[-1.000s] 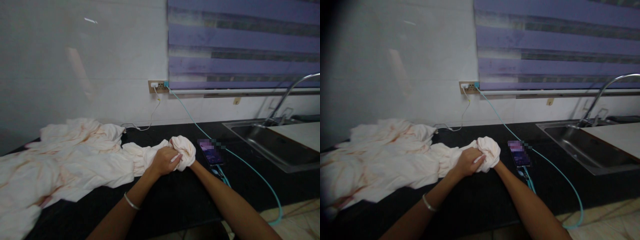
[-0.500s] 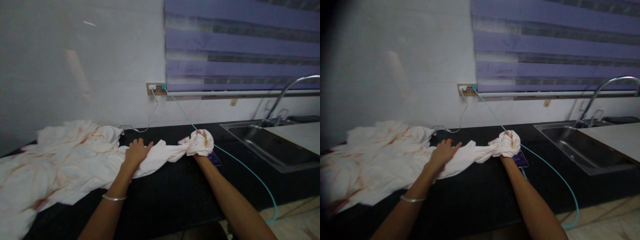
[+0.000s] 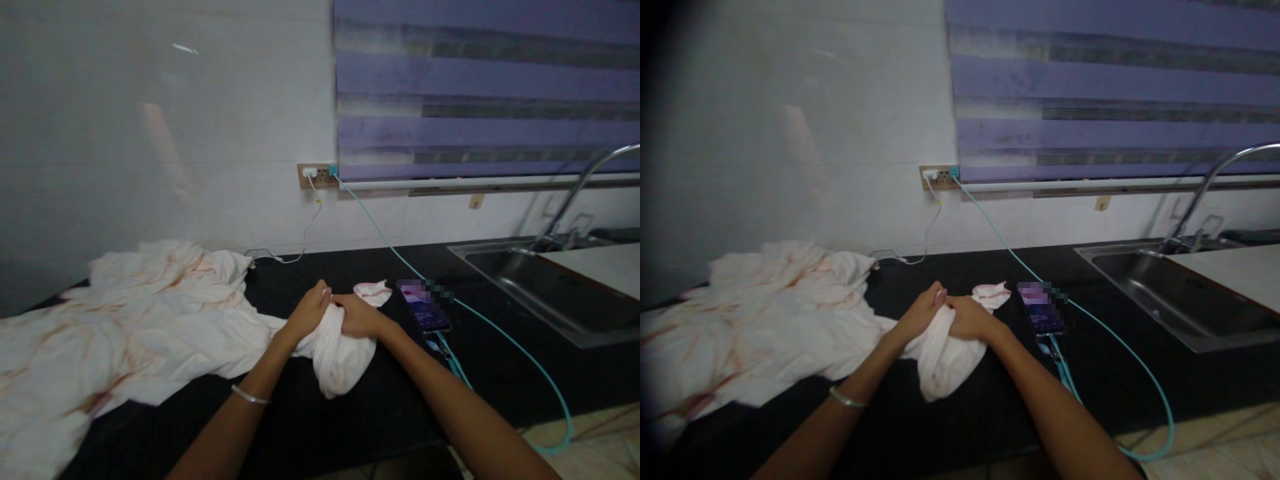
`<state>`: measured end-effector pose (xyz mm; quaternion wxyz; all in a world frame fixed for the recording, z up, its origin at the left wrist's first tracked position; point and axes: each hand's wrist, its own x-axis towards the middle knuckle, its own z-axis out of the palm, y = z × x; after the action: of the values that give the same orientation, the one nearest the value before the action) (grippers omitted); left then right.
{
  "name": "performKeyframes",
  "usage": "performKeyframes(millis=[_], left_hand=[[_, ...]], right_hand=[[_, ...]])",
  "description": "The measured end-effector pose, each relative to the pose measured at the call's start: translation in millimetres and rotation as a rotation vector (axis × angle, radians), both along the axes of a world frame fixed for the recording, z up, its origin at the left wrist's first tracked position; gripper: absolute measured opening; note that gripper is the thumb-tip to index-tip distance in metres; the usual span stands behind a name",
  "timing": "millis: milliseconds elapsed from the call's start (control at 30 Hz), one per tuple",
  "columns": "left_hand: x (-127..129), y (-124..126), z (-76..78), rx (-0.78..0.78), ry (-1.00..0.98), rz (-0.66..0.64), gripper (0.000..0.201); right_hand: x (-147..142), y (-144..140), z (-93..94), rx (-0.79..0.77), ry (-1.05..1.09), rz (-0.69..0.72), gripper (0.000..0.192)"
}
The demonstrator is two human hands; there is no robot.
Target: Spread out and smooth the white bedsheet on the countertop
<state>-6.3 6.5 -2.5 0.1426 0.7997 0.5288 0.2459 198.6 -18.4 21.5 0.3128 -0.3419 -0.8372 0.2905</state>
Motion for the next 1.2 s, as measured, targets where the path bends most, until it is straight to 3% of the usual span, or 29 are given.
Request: performKeyframes(millis=[100,167,233,300,367,400,467,567,667,767,900,1033,1200], left_hand=[[10,0,-4.2,-0.003,-0.4,-0.197,0.036],[13,0,-4.6,-0.074,-0.572,-0.237,0.039],[15,1,-3.7,-0.152,-0.69,-0.256,0.042],[16,1,-2.2,-0.182,-0.78,-0.265,0.042],[17,2,-0.9,-0.177,-0.859,-0.256,0.042],[17,3,-0.2,-0.169,-0.896,-0.243,0.042],[16,5,1.6,-0.138,-0.959,-0.211,0.045],[13,8,6.5,-0.048,-1.007,-0.156,0.045],[5,5,12.8,0.084,-0.856,-0.08,0.036],[1,-4,17.6,0.294,-0.521,-0.06,0.024],[8,-21,24.9,0.459,-0.18,-0.263,0.019],[27,-41,35.7,0.465,-0.113,-0.395,0.017],[44,-62,36.8,0.268,-0.008,-0.68,0.026]], right_hand=[[19,-3,6.0,-0.188,-0.002,0.167,0.044],[30,-4,8.5,-0.517,0.038,0.338,0.047],[32,-1,6.5,-0.727,0.197,0.309,0.041],[23,5,-0.4,-0.653,0.455,0.046,0.033],[9,13,-9.9,-0.419,0.591,-0.242,0.028],[4,17,-14.7,-0.303,0.588,-0.313,0.029],[-3,20,-23.0,-0.201,0.529,-0.319,0.033],[-5,15,-29.7,-0.282,0.388,-0.135,0.036],[-6,10,-32.2,-0.25,0.236,-0.005,0.032],[-8,13,-36.4,-0.142,0.154,-0.019,0.025],[-6,26,-44.7,-0.122,0.176,-0.139,0.017],[6,35,-46.7,-0.257,0.313,-0.195,0.011],[21,37,-41.4,-0.441,0.551,-0.395,0.028]])
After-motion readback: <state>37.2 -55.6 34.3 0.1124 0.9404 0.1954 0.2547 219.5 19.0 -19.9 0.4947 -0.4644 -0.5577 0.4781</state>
